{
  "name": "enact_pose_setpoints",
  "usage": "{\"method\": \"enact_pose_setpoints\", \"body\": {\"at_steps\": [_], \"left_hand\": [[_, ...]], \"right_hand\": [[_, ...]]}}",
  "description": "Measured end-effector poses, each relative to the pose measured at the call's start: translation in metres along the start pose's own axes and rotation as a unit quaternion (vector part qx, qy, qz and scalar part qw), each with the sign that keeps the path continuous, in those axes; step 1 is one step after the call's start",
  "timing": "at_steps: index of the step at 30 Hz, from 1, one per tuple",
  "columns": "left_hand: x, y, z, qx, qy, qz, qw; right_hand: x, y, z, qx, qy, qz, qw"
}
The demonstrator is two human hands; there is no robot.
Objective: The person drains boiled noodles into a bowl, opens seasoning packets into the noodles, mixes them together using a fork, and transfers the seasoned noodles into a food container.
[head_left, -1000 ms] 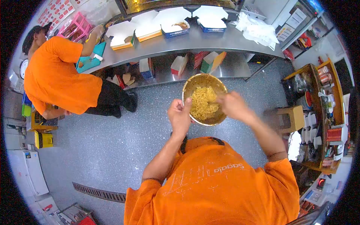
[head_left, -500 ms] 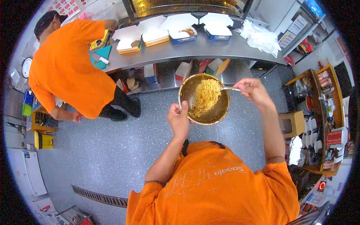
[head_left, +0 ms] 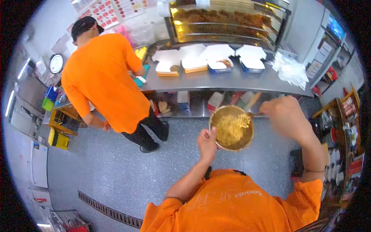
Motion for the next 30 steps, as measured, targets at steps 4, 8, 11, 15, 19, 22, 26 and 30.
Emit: {"method": "enact_pose_setpoints", "body": {"at_steps": [4,8,11,15,19,22,26,30], "left_hand": [[0.002,-0.008,0.011,-0.022,-0.002,0.026,0.999],[0.017,-0.024,0.032,-0.005,-0.011,-0.022,1.0],[0.023,-0.036,0.041,0.016,-0.016,-0.041,0.999],[0.03,-0.032,0.043,0.009,-0.001,-0.046,0.999],[0.033,-0.033,0.044,0.022,-0.016,-0.055,0.998],[0.037,-0.032,0.047,0.03,0.0,-0.031,0.999],[0.04,-0.032,0.039,0.018,0.03,0.004,0.999],[0.046,-0.008,0.047,0.004,0.012,0.007,1.0]], "right_hand": [[0.015,-0.018,-0.111,0.296,0.01,-0.111,0.949],[-0.007,0.004,-0.163,0.291,0.028,-0.168,0.941],[-0.02,-0.002,-0.152,0.263,0.047,-0.182,0.946],[-0.014,-0.013,-0.143,0.288,0.042,-0.183,0.939],[-0.013,-0.032,-0.13,0.246,0.016,-0.155,0.957],[0.004,-0.023,-0.113,0.144,-0.046,-0.131,0.98],[0.06,0.017,-0.182,0.106,0.064,-0.097,0.988],[0.045,0.039,-0.169,0.245,-0.007,0.053,0.968]]}}
Point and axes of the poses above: each hand's wrist, its own x-axis towards the middle knuckle, its own z-axis out of the back of the hand, y = z × x, the point moved 5 cm from there along x, towards the middle knuckle, and after that the axes turned 7 degrees about -z, right-handed, at the moved point
